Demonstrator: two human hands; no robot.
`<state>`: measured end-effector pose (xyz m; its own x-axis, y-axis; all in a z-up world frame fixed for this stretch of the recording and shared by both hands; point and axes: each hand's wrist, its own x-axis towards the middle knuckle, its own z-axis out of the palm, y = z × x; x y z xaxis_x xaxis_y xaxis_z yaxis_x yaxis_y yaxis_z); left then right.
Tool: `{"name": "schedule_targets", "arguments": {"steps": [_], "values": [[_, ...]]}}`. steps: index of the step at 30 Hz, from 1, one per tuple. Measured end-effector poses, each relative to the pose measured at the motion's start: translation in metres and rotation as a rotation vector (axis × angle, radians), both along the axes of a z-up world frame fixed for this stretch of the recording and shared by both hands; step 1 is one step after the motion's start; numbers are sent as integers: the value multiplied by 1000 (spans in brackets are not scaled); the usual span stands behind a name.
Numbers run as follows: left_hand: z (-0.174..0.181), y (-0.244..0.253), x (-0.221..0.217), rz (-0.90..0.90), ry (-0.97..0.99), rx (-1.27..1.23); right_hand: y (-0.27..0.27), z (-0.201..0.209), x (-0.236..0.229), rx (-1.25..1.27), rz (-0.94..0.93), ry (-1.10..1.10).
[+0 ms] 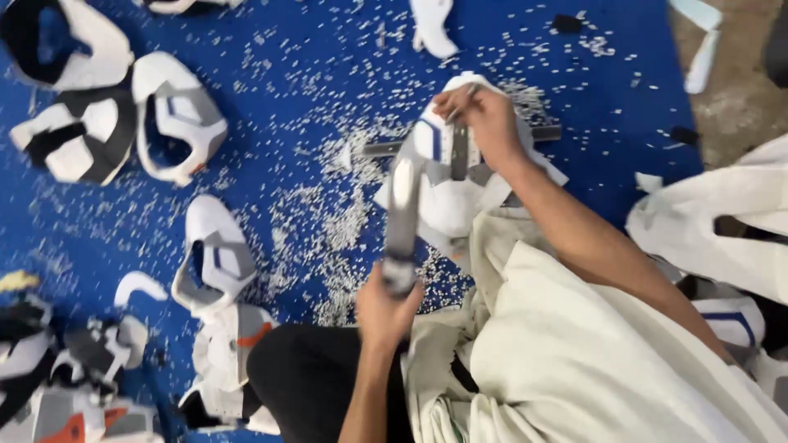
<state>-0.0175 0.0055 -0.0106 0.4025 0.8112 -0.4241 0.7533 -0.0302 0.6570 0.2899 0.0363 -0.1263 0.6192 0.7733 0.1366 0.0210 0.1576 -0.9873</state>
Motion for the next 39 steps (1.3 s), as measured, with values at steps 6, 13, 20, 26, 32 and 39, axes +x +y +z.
{"name": "schedule_targets", "arguments": {"steps": [6, 13, 20, 26, 32, 39], "values": [[44, -10, -84, -449, 448, 225, -68, -14, 21, 202, -172, 857], [-40, 91, 76, -209, 133, 410, -124, -17, -85, -213, 54, 660], [-90, 143, 172, 469, -657, 213, -124, -11, -83, -410, 505, 322], [-66, 101, 6, 839, -733, -39, -125, -21, -80, -406, 425, 338], [-49, 8, -67, -72, -171, -40, -124, -54, -90, -292, 358, 364], [-68, 2, -36, -406, -117, 38, -113, -16, -80, -306, 267, 380]]}}
